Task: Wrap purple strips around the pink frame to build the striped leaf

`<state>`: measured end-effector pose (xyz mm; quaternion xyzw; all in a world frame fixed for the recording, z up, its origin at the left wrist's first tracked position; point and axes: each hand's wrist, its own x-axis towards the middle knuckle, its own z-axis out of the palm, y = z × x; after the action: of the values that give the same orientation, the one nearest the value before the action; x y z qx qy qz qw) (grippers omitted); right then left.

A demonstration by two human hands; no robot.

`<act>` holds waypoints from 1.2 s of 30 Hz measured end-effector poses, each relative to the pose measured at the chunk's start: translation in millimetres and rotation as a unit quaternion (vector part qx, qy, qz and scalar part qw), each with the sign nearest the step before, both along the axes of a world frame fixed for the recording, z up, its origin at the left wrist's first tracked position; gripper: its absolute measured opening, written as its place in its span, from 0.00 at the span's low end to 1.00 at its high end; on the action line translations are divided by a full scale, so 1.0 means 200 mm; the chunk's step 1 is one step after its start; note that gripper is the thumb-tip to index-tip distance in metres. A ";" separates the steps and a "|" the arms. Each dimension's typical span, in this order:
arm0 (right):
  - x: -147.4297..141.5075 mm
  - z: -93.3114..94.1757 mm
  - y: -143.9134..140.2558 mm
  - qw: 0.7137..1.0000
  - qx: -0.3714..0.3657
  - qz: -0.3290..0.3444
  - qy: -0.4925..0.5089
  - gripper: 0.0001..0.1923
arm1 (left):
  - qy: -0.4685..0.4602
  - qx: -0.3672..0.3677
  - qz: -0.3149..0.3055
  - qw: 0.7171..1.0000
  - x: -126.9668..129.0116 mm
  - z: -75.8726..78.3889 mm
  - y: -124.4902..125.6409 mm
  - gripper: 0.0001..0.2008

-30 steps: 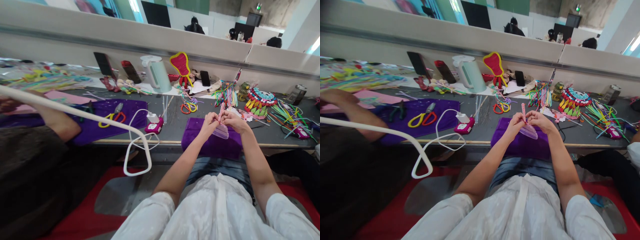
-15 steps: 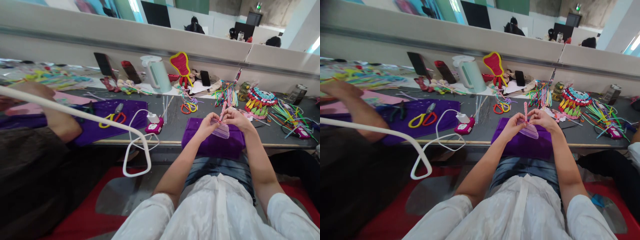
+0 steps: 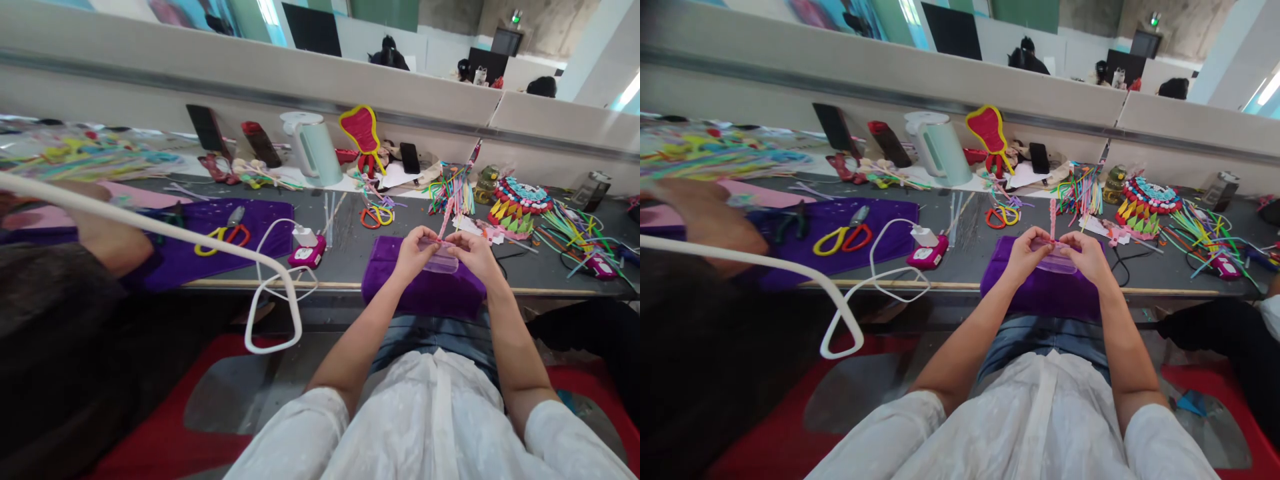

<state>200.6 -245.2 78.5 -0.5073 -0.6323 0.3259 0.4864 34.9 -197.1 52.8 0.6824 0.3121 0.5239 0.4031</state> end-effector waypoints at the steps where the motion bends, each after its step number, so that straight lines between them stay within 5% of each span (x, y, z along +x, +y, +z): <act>1: 0.00 -0.01 0.00 1.000 0.003 -0.012 -0.001 0.10 | 0.002 0.002 0.001 1.000 0.00 0.00 0.00 0.05; 14: -0.01 -0.04 0.04 0.998 -0.021 0.016 0.050 0.14 | 0.033 0.048 0.039 0.998 0.02 0.00 -0.01 0.04; 18: -0.03 -0.05 0.02 0.994 0.080 -0.053 -0.045 0.17 | 0.066 0.097 0.074 0.990 0.02 0.04 -0.05 0.04; 23: -0.09 -0.05 -0.03 0.952 0.197 -0.162 -0.171 0.14 | 0.079 0.097 0.090 0.988 0.01 0.08 -0.10 0.05; 28: -0.12 -0.07 -0.03 0.913 0.288 -0.172 -0.232 0.09 | 0.064 0.094 0.079 0.990 0.01 0.09 -0.11 0.06; 32: -0.13 -0.06 -0.05 0.928 0.277 -0.175 -0.178 0.07 | 0.044 0.069 0.074 0.994 0.00 0.08 -0.11 0.05; 36: -0.11 -0.03 -0.06 0.967 0.189 -0.167 -0.044 0.06 | 0.024 0.024 0.027 0.999 -0.03 0.07 -0.09 0.05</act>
<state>179.0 -257.9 71.9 -0.5182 -0.6095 0.0923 0.5928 29.2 -215.4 67.1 0.6954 0.3273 0.5258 0.3645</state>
